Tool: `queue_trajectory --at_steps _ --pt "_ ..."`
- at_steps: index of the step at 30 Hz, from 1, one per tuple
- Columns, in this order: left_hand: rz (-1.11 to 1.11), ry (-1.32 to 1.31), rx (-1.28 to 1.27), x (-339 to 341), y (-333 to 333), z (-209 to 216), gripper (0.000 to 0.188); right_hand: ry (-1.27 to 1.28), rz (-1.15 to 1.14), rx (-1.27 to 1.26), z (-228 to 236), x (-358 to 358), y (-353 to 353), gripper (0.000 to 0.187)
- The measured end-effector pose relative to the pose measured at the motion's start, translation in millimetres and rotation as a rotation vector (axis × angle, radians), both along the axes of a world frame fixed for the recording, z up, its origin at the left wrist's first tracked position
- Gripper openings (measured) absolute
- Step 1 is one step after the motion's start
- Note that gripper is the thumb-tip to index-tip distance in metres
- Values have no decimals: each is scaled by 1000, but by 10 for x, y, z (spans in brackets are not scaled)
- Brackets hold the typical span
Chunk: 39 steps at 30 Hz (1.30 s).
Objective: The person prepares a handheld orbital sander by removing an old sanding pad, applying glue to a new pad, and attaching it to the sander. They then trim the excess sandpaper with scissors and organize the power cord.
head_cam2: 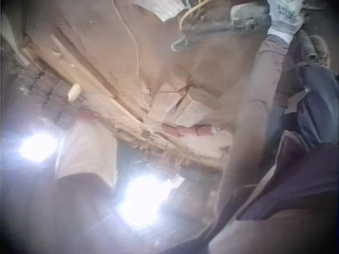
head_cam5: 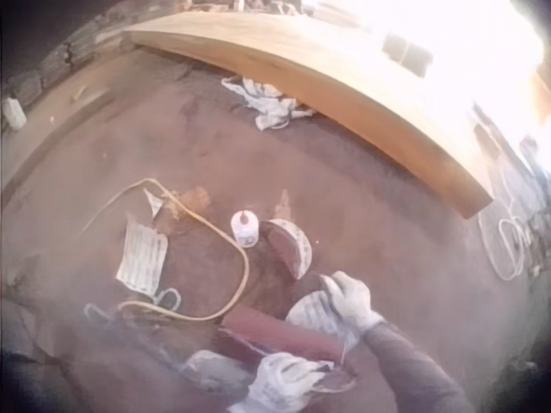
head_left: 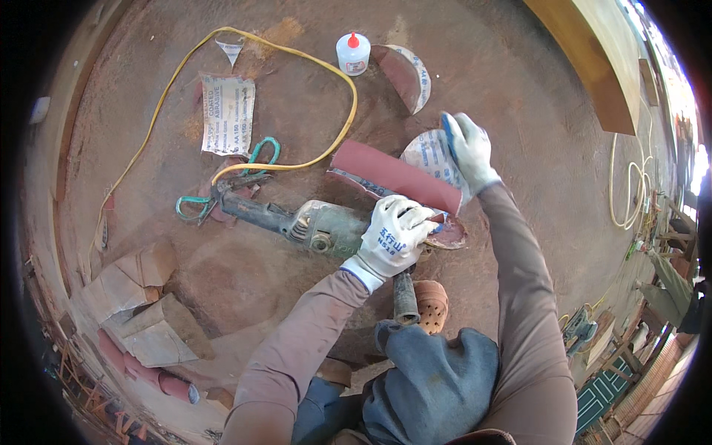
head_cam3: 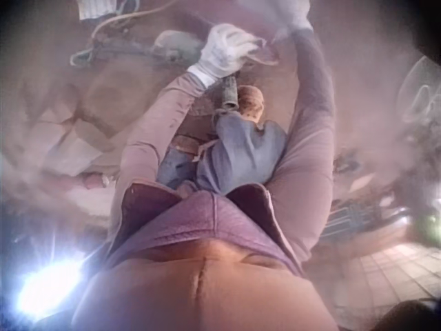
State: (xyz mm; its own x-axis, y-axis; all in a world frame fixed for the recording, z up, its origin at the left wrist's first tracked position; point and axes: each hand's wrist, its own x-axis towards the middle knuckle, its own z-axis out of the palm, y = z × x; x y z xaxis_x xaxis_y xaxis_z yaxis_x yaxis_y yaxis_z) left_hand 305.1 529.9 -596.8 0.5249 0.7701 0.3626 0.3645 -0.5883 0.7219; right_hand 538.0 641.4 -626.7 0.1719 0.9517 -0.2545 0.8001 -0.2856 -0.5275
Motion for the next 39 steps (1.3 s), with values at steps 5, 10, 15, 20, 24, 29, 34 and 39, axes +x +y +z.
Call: queue_trajectory --at_steps 5,10,15,20,24,29,34,39 --pt "-11 -29 -22 -5 45 -38 43 1006 -269 55 81 282 -825 47" --pt "-94 -8 27 -22 110 -40 45 985 -369 14 -427 208 -1171 40" --pt "-124 66 133 -255 -193 271 39 996 -748 174 -396 80 -285 39" --pt "-139 132 333 -472 -497 382 28 843 -1047 766 721 1433 490 28" --pt "-7 161 354 -353 -327 394 34 346 -552 622 887 1812 -196 35" --pt "203 190 396 -134 -57 366 38 -615 -413 -2 253 1691 -942 89" --pt "244 209 305 37 132 317 41 -427 -45 210 670 652 -4 81" --pt "170 282 222 -349 16 630 63 -335 287 10 707 -398 843 79"
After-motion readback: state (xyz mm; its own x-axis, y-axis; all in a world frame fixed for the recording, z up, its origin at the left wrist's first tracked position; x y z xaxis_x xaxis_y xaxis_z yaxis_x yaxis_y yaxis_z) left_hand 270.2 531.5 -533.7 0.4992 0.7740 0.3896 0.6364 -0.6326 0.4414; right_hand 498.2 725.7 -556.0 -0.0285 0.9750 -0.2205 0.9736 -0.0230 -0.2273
